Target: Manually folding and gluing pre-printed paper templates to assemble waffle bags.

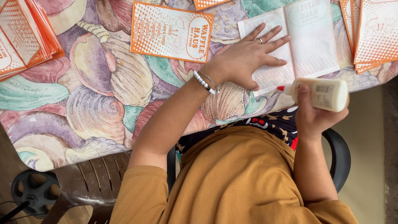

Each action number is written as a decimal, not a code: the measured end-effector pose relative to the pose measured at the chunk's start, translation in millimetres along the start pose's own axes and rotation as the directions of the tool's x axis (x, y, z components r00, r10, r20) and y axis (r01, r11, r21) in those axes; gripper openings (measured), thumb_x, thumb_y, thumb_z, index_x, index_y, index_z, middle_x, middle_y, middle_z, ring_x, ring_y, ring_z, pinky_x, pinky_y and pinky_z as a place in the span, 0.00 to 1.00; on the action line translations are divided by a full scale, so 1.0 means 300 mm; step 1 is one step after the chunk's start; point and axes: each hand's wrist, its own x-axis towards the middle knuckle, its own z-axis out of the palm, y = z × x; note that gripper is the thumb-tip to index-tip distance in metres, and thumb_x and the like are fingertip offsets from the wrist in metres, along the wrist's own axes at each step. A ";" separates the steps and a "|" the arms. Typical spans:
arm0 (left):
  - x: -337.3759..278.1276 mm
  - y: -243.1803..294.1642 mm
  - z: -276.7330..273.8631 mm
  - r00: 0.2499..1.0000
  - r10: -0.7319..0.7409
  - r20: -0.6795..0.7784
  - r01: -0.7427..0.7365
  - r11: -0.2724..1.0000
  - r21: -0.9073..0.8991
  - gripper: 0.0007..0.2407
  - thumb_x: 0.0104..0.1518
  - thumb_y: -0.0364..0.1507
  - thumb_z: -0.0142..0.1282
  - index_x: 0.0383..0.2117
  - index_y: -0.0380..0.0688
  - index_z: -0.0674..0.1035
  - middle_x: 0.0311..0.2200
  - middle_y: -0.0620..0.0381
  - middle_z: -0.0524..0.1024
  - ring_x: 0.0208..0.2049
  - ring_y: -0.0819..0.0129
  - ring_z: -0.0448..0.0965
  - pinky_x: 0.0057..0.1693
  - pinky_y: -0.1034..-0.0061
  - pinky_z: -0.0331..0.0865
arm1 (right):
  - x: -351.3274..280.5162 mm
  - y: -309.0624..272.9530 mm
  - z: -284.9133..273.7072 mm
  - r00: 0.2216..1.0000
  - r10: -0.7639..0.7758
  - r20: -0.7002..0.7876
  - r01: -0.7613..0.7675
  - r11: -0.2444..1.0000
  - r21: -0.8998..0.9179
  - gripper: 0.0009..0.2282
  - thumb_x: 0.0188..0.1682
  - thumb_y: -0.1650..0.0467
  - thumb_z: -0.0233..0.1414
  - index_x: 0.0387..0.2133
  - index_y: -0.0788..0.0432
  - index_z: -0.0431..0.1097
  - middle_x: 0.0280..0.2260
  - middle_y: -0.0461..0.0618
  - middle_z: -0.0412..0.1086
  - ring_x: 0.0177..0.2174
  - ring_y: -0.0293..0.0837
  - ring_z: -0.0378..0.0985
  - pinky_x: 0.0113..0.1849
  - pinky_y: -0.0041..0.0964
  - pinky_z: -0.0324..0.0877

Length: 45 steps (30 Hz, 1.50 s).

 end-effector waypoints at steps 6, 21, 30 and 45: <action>0.003 -0.018 0.027 0.999 0.013 -0.030 -0.014 1.000 -0.013 0.41 0.32 0.43 0.73 0.63 0.56 0.75 0.71 0.41 0.45 0.72 0.39 0.39 0.71 0.39 0.30 | 0.052 0.079 -0.084 0.995 0.039 -0.091 -0.036 0.999 0.026 0.22 0.55 0.89 0.60 0.50 0.72 0.50 0.48 0.76 0.59 0.47 0.67 0.68 0.47 0.72 0.74; 0.000 -0.005 0.008 1.000 0.009 -0.023 -0.010 1.000 -0.021 0.38 0.36 0.39 0.72 0.63 0.55 0.76 0.71 0.41 0.44 0.72 0.40 0.39 0.72 0.39 0.31 | 0.016 -0.180 0.102 0.963 0.229 0.141 -0.225 0.973 -0.046 0.17 0.49 0.76 0.65 0.42 0.78 0.64 0.38 0.68 0.71 0.37 0.55 0.76 0.38 0.49 0.76; 0.002 -0.014 0.020 0.999 0.017 -0.034 -0.017 1.000 -0.020 0.40 0.34 0.41 0.73 0.64 0.55 0.76 0.71 0.41 0.45 0.71 0.40 0.38 0.71 0.39 0.30 | -0.016 0.073 -0.051 0.990 0.112 -0.090 -0.107 0.992 0.067 0.26 0.54 0.89 0.61 0.51 0.68 0.46 0.51 0.79 0.57 0.50 0.70 0.68 0.51 0.73 0.73; 0.001 0.029 -0.006 0.997 -0.076 0.026 0.076 0.997 0.004 0.39 0.37 0.42 0.74 0.64 0.58 0.75 0.72 0.46 0.43 0.72 0.42 0.37 0.72 0.42 0.29 | 0.078 0.128 -0.136 0.989 0.055 -0.137 -0.049 0.998 0.042 0.22 0.58 0.89 0.60 0.54 0.73 0.52 0.51 0.79 0.62 0.49 0.69 0.70 0.50 0.70 0.73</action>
